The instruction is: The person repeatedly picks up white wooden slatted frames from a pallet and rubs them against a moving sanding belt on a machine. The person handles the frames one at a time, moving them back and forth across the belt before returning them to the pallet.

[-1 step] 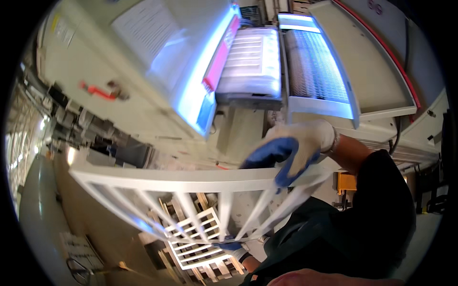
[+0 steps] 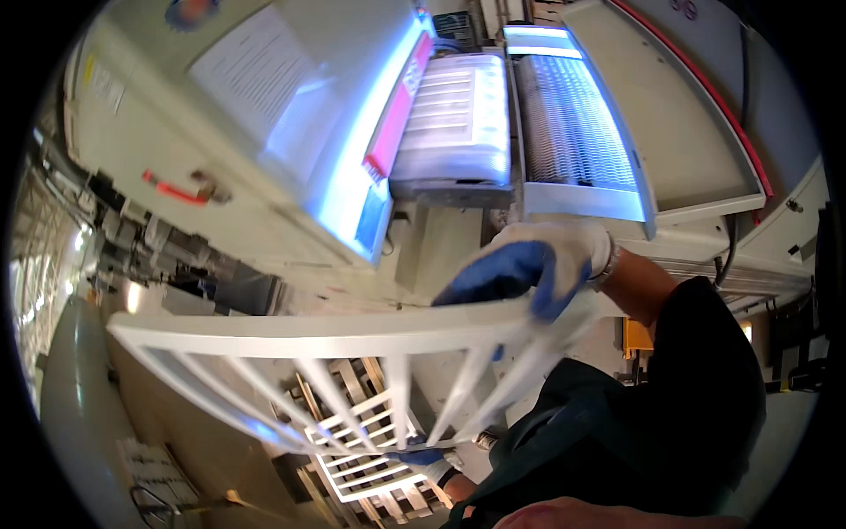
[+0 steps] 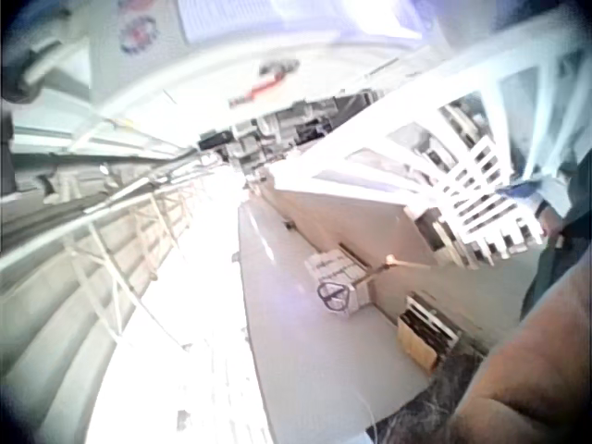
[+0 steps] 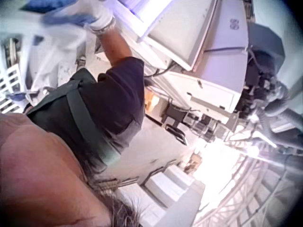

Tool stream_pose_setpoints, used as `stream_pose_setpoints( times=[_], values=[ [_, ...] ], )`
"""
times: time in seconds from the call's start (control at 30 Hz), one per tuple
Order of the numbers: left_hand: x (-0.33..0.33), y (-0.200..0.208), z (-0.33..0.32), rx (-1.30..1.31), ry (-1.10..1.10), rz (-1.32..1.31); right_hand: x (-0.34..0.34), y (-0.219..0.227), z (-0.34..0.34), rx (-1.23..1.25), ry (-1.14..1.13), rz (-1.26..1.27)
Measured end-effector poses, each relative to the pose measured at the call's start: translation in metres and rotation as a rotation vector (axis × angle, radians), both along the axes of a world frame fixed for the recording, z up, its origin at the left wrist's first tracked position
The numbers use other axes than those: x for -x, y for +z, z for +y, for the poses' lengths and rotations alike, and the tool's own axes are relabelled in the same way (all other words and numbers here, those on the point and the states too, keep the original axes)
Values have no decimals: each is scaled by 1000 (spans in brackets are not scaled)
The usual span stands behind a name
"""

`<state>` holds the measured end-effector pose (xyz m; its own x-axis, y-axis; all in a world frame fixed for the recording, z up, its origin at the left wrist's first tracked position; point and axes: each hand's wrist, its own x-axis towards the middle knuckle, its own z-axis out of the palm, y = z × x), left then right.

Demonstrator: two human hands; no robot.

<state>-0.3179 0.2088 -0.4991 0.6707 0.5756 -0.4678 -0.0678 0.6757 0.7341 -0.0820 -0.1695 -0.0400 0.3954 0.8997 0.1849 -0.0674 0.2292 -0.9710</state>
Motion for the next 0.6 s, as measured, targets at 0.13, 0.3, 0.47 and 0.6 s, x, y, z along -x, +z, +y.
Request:
stream_pose_setpoints(
  times=[0.13, 0.3, 0.47, 0.6],
  values=[
    [-73, 114, -34, -387, 35, -144, -15, -63, -68, -750, 2, 195],
    [-124, 248, -98, -840, 184, -291, -13, -103, -117, -587, -577, 410],
    [-140, 382, -170, -1127, 247, -132, -79, -179, -145, -961, -614, 714],
    [-201, 462, -226, -1270, 212, -187, -98, -174, -189, -995, -811, 732]
  ],
)
